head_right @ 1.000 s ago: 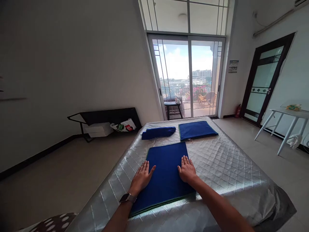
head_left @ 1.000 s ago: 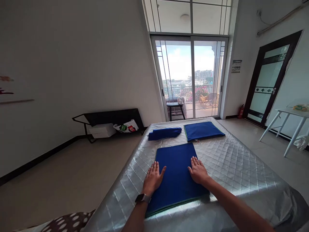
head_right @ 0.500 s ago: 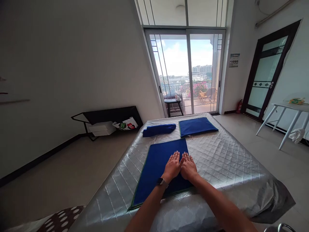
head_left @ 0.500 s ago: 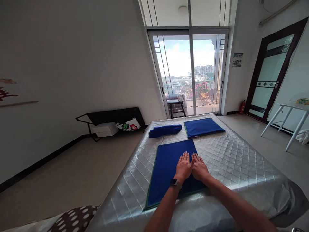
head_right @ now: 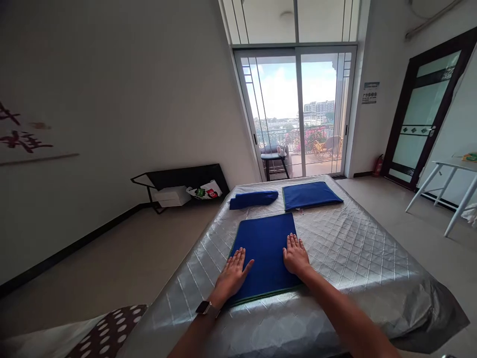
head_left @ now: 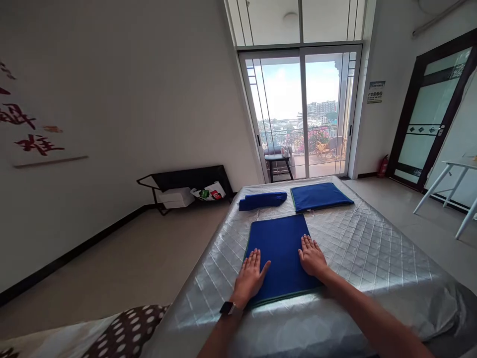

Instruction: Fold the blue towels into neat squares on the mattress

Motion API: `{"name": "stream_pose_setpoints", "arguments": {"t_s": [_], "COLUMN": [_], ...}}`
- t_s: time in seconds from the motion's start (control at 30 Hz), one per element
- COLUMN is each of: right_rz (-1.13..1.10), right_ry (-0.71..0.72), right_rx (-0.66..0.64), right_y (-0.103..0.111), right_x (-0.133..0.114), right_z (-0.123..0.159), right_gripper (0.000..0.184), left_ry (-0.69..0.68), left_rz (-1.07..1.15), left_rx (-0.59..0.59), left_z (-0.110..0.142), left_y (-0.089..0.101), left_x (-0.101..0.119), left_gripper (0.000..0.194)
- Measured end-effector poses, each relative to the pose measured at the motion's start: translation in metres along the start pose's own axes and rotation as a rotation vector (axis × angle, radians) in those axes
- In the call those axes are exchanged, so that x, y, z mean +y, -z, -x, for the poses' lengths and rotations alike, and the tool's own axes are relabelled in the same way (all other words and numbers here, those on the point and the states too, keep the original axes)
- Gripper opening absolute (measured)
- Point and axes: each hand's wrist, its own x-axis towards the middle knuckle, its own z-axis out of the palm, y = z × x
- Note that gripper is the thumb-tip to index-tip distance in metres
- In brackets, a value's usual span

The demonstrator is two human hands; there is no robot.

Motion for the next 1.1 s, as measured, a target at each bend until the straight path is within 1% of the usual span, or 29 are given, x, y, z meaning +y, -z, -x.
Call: {"name": "stream_pose_setpoints", "arguments": {"t_s": [0.07,0.13,0.2,0.3,0.4,0.47,0.53,0.6,0.67,0.73,0.77,0.8,0.83,0.87,0.9,0.97,1.03,1.1], "right_rz": [0.004,0.012,0.021,0.019,0.007,0.003,-0.002,-0.006,-0.003,0.01,0.018,0.024,0.025,0.023,0.017,-0.003,-0.02,-0.03], "right_ry": [-0.006,-0.024,-0.043,-0.036,-0.012,-0.006,-0.01,-0.011,-0.008,0.002,0.014,0.03,0.045,0.054,0.053,0.028,-0.005,-0.015], "right_rx": [0.002,-0.006,-0.019,-0.038,-0.033,-0.029,-0.036,-0.04,-0.039,-0.035,-0.034,-0.033,-0.032,-0.032,-0.034,-0.038,-0.042,-0.033], "right_y": [0.0,0.0,-0.001,-0.008,-0.012,-0.011,-0.008,-0.006,-0.005,-0.006,-0.007,-0.007,-0.008,-0.008,-0.007,-0.006,-0.004,-0.003], "right_x": [-0.001,-0.002,-0.003,-0.001,0.001,0.0,-0.001,-0.003,-0.003,-0.002,-0.001,-0.001,0.0,0.0,0.0,-0.002,-0.003,-0.004], "right_z": [0.0,0.002,0.01,0.028,0.045,0.051,0.053,0.052,0.052,0.053,0.053,0.053,0.054,0.054,0.054,0.054,0.054,0.054], "right_gripper": [0.061,0.061,0.061,0.063,0.063,0.063,0.063,0.063,0.063,0.062,0.061,0.061,0.061,0.061,0.061,0.061,0.063,0.063], "left_ry": [0.067,0.084,0.059,0.028,0.061,0.088,0.1,0.063,-0.051,-0.187,-0.251,-0.303,-0.338,-0.355,-0.355,-0.325,-0.292,-0.245], "left_rz": [0.0,0.007,0.011,0.015,0.009,-0.021,-0.047,-0.034,0.016,0.062,0.075,0.084,0.087,0.089,0.089,0.09,0.083,0.071], "left_rx": [0.025,0.06,0.094,0.124,0.091,0.066,0.071,0.089,0.086,0.055,0.037,0.019,0.003,-0.01,-0.02,-0.041,-0.071,-0.101], "left_z": [0.01,0.017,0.02,0.02,0.019,0.019,0.017,0.013,0.006,0.0,-0.003,-0.005,-0.006,-0.006,-0.004,0.001,0.011,0.023], "left_y": [-0.005,-0.009,-0.012,-0.014,-0.01,-0.002,0.008,0.018,0.025,0.027,0.027,0.027,0.027,0.026,0.025,0.024,0.022,0.019], "left_x": [-0.018,-0.028,-0.03,-0.03,-0.031,-0.027,-0.011,0.02,0.063,0.105,0.122,0.135,0.143,0.146,0.145,0.13,0.105,0.075], "left_gripper": [0.082,0.083,0.082,0.081,0.085,0.088,0.089,0.087,0.082,0.076,0.073,0.07,0.068,0.066,0.065,0.066,0.068,0.069]}}
